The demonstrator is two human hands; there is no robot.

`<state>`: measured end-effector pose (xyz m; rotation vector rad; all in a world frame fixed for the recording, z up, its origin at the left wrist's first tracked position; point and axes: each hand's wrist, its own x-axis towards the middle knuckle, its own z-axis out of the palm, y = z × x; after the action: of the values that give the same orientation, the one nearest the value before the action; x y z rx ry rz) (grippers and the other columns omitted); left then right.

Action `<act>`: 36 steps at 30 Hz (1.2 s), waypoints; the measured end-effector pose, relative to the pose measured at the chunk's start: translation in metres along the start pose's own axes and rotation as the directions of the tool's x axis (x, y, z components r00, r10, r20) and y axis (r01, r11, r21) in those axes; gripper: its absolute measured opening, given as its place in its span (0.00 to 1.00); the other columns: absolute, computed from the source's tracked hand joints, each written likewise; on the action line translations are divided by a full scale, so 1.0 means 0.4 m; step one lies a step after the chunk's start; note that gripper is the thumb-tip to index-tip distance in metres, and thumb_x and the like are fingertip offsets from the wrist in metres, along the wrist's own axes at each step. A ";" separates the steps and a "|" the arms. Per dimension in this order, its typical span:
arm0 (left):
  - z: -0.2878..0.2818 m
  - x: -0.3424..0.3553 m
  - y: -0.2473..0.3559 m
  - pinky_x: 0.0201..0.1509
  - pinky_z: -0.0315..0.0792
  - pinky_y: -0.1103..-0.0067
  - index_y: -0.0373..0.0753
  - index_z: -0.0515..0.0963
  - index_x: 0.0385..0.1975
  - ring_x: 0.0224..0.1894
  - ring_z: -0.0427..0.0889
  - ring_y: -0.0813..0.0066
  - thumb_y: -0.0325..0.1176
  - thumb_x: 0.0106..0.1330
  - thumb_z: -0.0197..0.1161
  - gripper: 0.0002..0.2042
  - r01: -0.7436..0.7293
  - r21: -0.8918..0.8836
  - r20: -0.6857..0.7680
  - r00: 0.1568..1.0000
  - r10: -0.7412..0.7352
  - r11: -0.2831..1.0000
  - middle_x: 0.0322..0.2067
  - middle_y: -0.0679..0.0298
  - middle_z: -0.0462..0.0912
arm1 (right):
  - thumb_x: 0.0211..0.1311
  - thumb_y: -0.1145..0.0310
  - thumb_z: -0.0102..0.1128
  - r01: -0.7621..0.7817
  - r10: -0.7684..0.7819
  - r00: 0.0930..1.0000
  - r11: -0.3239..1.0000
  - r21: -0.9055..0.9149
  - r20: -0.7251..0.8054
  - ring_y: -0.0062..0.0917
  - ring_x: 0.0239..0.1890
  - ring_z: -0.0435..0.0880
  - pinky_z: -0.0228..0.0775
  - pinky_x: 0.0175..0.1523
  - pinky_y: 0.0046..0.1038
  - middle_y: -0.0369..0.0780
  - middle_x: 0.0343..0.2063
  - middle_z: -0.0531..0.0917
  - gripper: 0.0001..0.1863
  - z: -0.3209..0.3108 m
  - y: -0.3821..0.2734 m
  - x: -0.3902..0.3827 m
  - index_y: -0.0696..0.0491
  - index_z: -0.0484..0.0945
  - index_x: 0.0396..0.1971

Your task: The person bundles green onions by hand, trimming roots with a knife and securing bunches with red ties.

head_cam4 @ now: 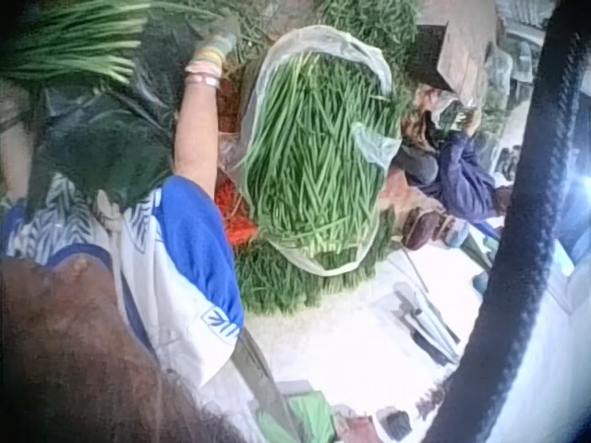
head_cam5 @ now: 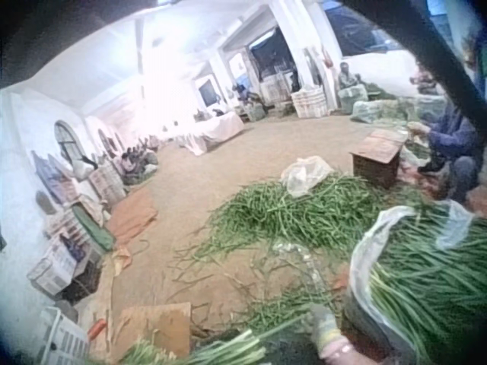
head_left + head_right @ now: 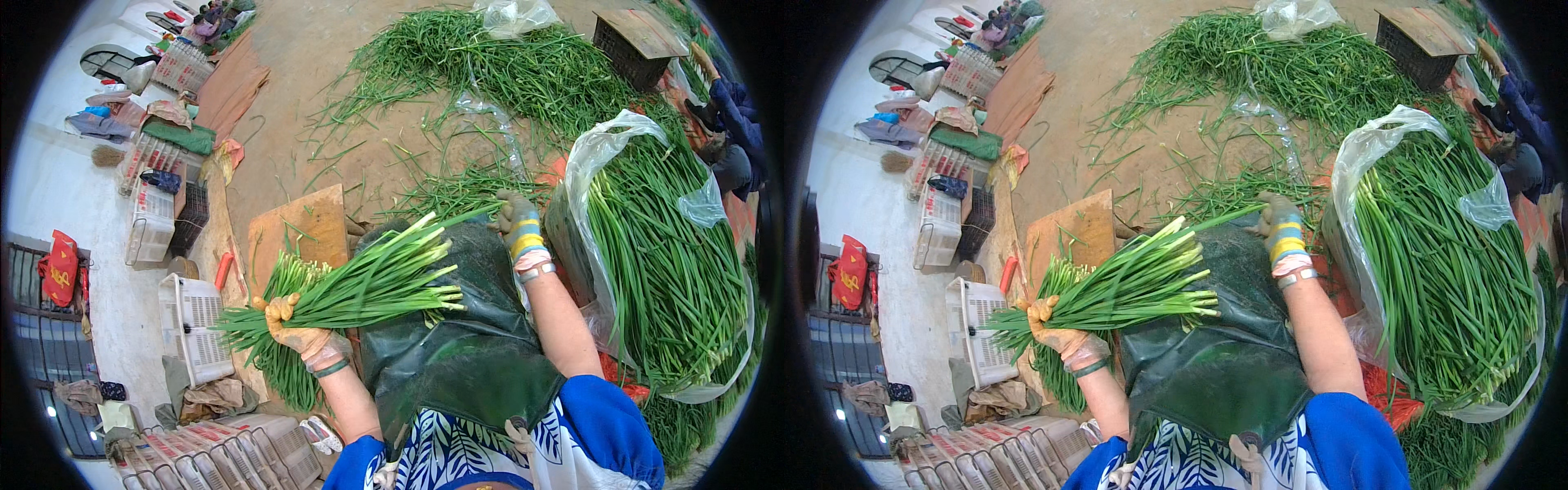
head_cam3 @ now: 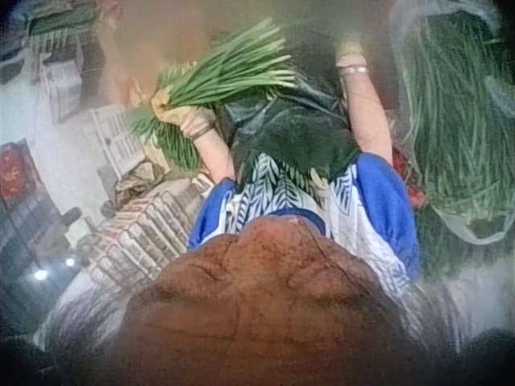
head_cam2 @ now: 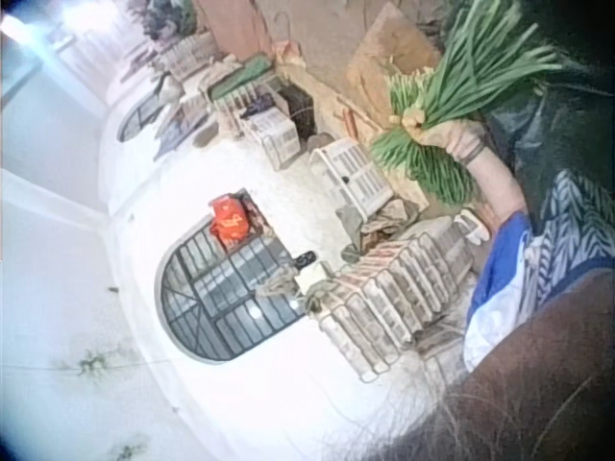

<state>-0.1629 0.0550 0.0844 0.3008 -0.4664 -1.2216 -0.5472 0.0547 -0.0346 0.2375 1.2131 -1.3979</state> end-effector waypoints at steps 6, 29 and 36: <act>0.065 0.021 -0.031 0.31 0.61 0.83 0.42 0.72 0.41 0.16 0.54 0.88 0.26 0.60 0.52 0.10 0.030 -0.080 0.136 0.990 -0.018 0.996 0.15 0.78 0.52 | 0.59 0.62 0.49 0.513 -0.264 0.827 0.718 -0.471 0.497 0.32 0.27 0.79 0.71 0.34 0.34 0.43 0.25 0.79 0.13 0.080 0.090 -0.145 0.55 0.77 0.33; 0.257 0.086 0.043 0.30 0.60 0.84 0.38 0.74 0.39 0.08 0.61 0.89 0.24 0.61 0.51 0.08 0.283 -0.098 0.672 0.726 -0.146 0.954 0.11 0.76 0.62 | 0.47 0.75 0.61 0.996 -0.538 0.079 -0.001 -0.094 0.839 0.31 0.27 0.79 0.70 0.33 0.26 0.39 0.22 0.79 0.05 0.071 -0.009 -0.264 0.53 0.80 0.27; 0.218 0.119 0.110 0.27 0.61 0.88 0.42 0.71 0.29 0.10 0.66 0.89 0.26 0.63 0.47 0.05 0.101 -0.068 0.630 0.776 -0.035 0.993 0.12 0.77 0.67 | 0.43 0.58 0.65 0.695 -0.496 0.420 -0.363 -0.621 0.760 0.38 0.46 0.75 0.68 0.48 0.34 0.48 0.40 0.78 0.29 0.031 -0.061 -0.198 0.54 0.72 0.48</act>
<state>-0.1572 0.0264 0.1892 -0.1996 -0.9795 -1.4029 -0.5397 0.0875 0.0424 -1.8843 1.9865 -0.9721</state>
